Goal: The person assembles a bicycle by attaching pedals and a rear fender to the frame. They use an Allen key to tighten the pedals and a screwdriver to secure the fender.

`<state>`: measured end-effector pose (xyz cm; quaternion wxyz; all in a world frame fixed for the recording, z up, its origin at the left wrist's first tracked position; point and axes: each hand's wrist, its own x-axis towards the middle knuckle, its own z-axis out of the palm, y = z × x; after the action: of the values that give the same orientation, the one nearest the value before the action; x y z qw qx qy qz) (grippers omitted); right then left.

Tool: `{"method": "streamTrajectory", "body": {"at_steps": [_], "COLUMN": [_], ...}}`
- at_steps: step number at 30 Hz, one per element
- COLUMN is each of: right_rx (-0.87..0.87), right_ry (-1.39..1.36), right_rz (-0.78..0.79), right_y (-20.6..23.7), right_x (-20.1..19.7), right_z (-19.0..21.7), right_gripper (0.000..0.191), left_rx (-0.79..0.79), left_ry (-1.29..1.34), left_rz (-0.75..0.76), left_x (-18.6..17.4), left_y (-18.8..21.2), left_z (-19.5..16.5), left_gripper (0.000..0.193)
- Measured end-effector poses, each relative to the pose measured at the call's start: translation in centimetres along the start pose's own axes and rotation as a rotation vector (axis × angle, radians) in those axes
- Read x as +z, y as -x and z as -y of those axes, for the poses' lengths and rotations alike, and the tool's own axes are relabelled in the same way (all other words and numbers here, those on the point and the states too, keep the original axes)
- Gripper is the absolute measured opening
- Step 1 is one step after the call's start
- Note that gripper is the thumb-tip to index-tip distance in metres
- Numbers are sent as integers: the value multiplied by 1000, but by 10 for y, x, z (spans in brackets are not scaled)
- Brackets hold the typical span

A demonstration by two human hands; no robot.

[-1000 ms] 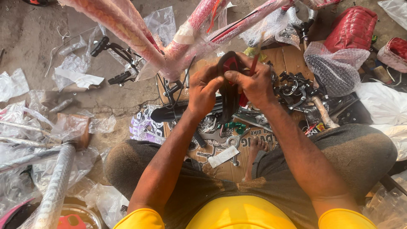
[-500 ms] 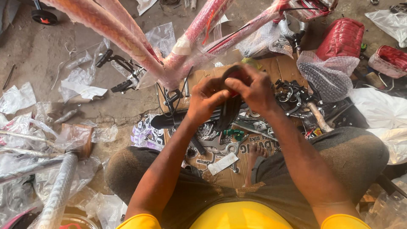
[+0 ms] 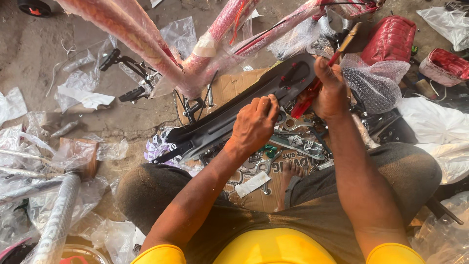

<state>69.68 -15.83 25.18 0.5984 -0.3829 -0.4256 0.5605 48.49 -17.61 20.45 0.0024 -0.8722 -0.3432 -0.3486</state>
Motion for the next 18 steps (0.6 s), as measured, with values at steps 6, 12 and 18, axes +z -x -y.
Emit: {"method": "streamTrajectory", "body": {"at_steps": [6,12,18], "right_rx": [62,160,86], "right_ry": [-81,209,-93], "right_rz": [-3,-130,309], "right_y": [-7,-9,-2], "right_x": [-12,1,34], "right_z": [-22,-28,-19], "right_gripper": [50,42,88], "left_rx": [-38,-75,-118], "left_ry": [-12,34,366], "left_rz": [35,-14,-53], "left_x": [6,6,2], "left_y": [3,4,4], "left_z": [-1,4,5], "left_gripper": [40,40,40]}}
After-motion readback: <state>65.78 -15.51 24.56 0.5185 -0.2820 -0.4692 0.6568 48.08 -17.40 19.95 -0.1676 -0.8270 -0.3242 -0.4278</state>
